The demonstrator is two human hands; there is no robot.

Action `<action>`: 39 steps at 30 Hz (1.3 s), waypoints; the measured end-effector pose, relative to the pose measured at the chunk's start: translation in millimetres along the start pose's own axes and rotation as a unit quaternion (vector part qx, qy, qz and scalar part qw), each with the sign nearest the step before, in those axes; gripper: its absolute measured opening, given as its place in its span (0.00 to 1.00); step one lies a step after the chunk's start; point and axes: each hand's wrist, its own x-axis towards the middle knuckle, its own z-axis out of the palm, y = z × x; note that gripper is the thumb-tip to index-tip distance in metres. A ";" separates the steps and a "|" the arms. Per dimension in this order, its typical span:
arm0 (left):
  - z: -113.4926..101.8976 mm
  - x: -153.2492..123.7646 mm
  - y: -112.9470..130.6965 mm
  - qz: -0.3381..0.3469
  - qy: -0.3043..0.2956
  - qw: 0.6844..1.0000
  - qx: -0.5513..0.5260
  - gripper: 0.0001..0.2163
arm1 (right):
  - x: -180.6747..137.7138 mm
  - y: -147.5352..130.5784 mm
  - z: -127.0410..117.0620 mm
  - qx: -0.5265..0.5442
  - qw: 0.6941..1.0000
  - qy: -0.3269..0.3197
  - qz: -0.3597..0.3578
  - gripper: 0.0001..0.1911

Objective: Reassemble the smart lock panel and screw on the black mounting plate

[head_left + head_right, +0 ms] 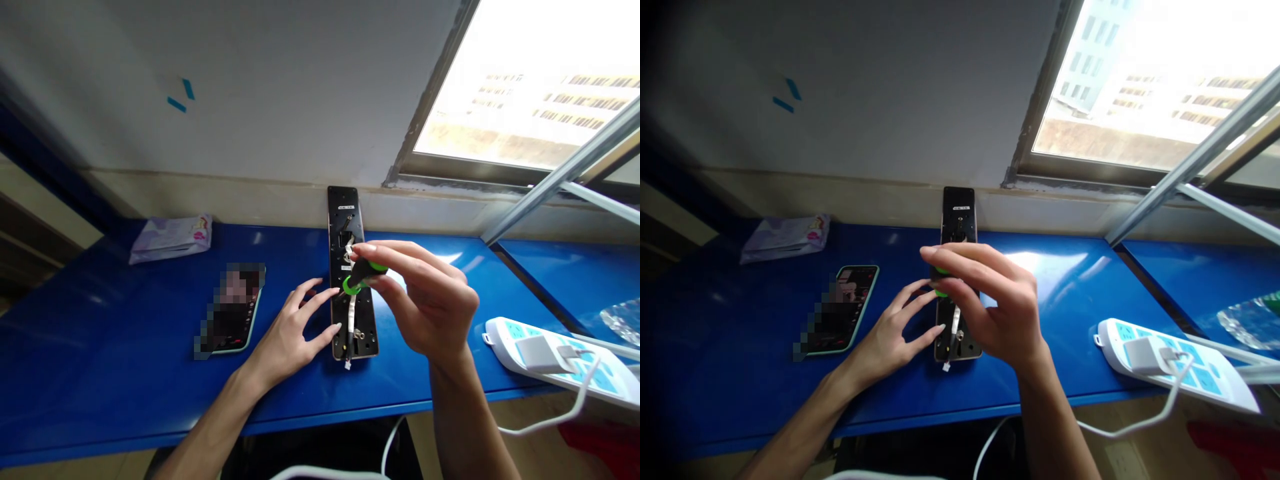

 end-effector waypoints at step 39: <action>2.6 1.1 -2.2 0.016 0.014 1.000 -0.001 0.25 | 0.4 -3.4 1.6 -0.038 0.999 -0.026 -0.008 0.23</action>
